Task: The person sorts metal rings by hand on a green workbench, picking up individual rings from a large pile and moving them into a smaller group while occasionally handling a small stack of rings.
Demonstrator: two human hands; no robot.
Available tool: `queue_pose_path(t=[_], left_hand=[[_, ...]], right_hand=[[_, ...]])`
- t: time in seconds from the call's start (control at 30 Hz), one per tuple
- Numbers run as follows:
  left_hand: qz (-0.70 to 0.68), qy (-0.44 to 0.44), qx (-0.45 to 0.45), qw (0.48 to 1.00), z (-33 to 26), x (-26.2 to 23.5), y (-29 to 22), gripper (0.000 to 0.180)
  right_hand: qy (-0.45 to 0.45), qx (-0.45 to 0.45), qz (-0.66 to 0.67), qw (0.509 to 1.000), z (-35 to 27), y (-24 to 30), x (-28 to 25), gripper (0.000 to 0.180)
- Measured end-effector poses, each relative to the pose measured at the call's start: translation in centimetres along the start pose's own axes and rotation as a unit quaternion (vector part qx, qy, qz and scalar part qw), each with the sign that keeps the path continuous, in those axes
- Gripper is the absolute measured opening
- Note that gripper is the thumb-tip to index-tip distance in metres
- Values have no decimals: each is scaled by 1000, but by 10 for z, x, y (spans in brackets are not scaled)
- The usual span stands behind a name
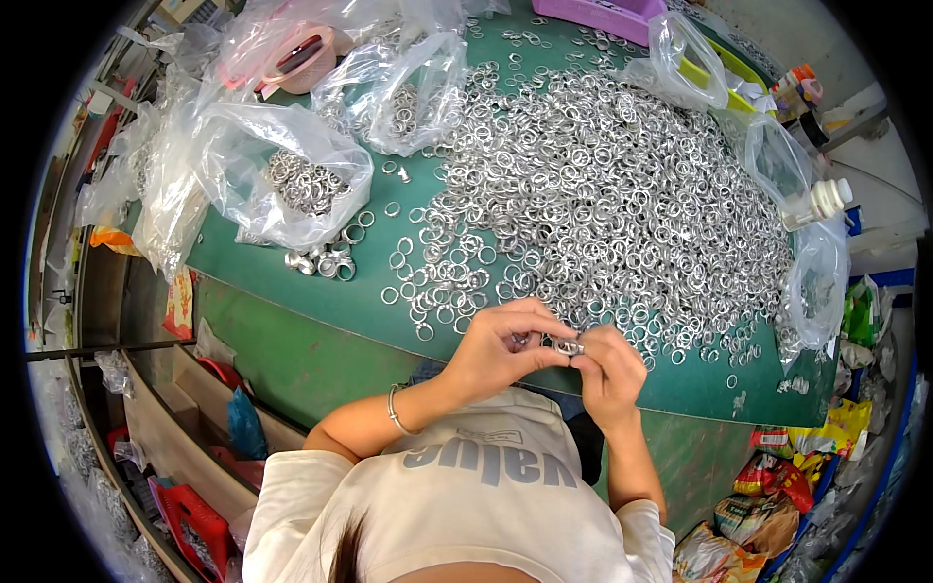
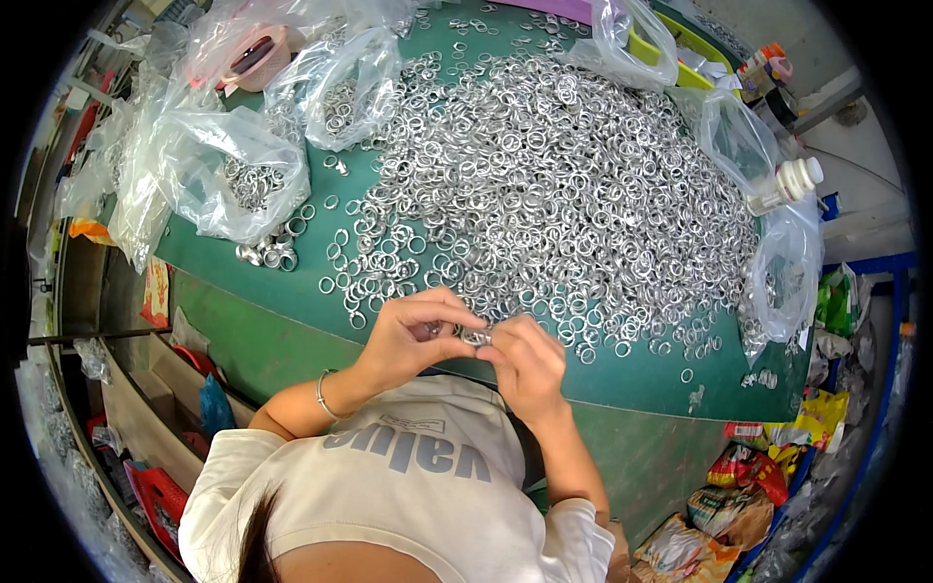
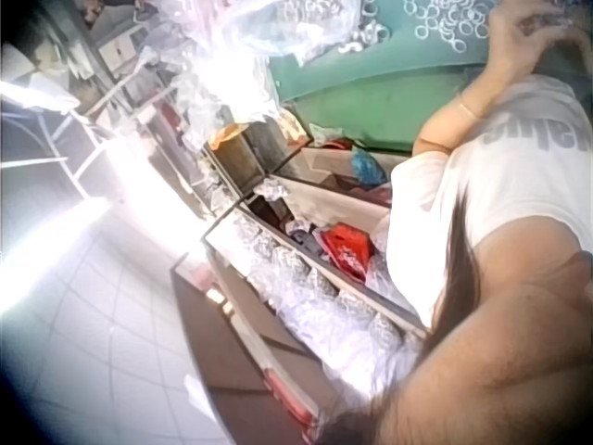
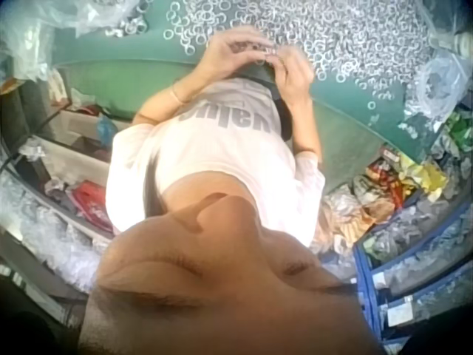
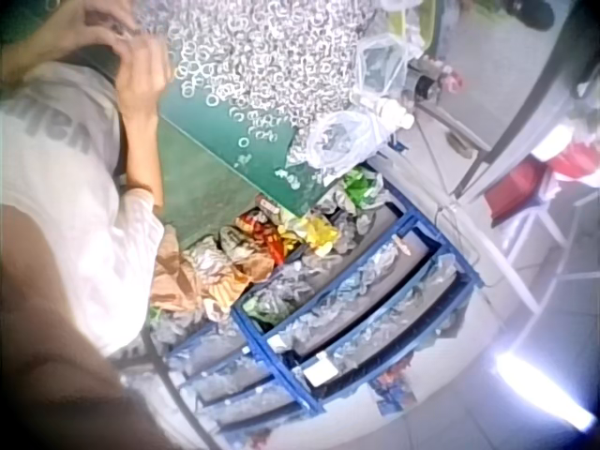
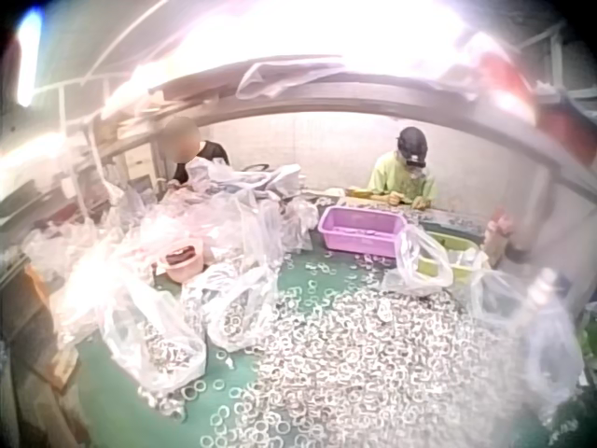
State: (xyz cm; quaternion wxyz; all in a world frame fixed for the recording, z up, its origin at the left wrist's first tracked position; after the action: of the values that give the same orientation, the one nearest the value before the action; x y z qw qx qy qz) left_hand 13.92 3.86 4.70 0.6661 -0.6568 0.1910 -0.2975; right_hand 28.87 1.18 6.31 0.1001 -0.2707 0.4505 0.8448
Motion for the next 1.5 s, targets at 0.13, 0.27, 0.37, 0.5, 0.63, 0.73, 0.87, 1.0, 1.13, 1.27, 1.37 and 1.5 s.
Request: queue_pose_path(t=[0.13,0.27,0.37,0.5,0.63,0.73,0.87,1.0,1.13,1.27,1.37,1.5], left_hand=[[-76,11,-28,997,-4,0,-2,27],[-66,-32,-36,997,-9,2,-4,26],[30,0,62,998,-8,2,-14,26],[190,14,28,981,-8,3,-35,26],[263,14,109,958,-13,4,-26,24],[286,-20,106,952,-17,5,-27,21],[267,-88,80,956,-11,5,-31,20],[175,-24,31,984,-8,0,-22,20],[251,-55,80,963,-15,8,-27,17],[275,-49,90,956,-19,9,-26,14],[228,-59,111,966,-17,3,-16,15],[202,-65,97,972,-15,10,-7,15]], right_hand=[[27,-70,-73,995,2,4,-3,22],[53,-79,-150,984,7,11,-5,23],[57,-100,-162,980,11,19,-9,22],[42,-90,-71,993,11,10,-6,22],[108,-71,-76,989,13,17,-3,19],[111,-6,-44,993,13,15,-1,14],[59,152,55,985,6,9,7,14],[75,180,124,973,-1,4,15,18],[114,218,276,929,-7,-1,17,29],[103,217,387,890,-12,-1,17,34],[90,230,422,872,-14,0,19,38],[50,269,488,829,-24,-8,21,39]])
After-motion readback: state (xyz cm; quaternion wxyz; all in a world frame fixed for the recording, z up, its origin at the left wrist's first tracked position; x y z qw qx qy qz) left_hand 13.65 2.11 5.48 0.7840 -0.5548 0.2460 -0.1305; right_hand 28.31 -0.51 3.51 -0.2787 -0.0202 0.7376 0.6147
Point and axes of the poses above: each hand's wrist, its own z-axis towards the middle knuckle, its own x-axis out of the palm, y = z × x, the point moved 4 cm from there along z, towards the middle knuckle, and after that the axes turned 15 degrees about y, right-handed, at the moved point
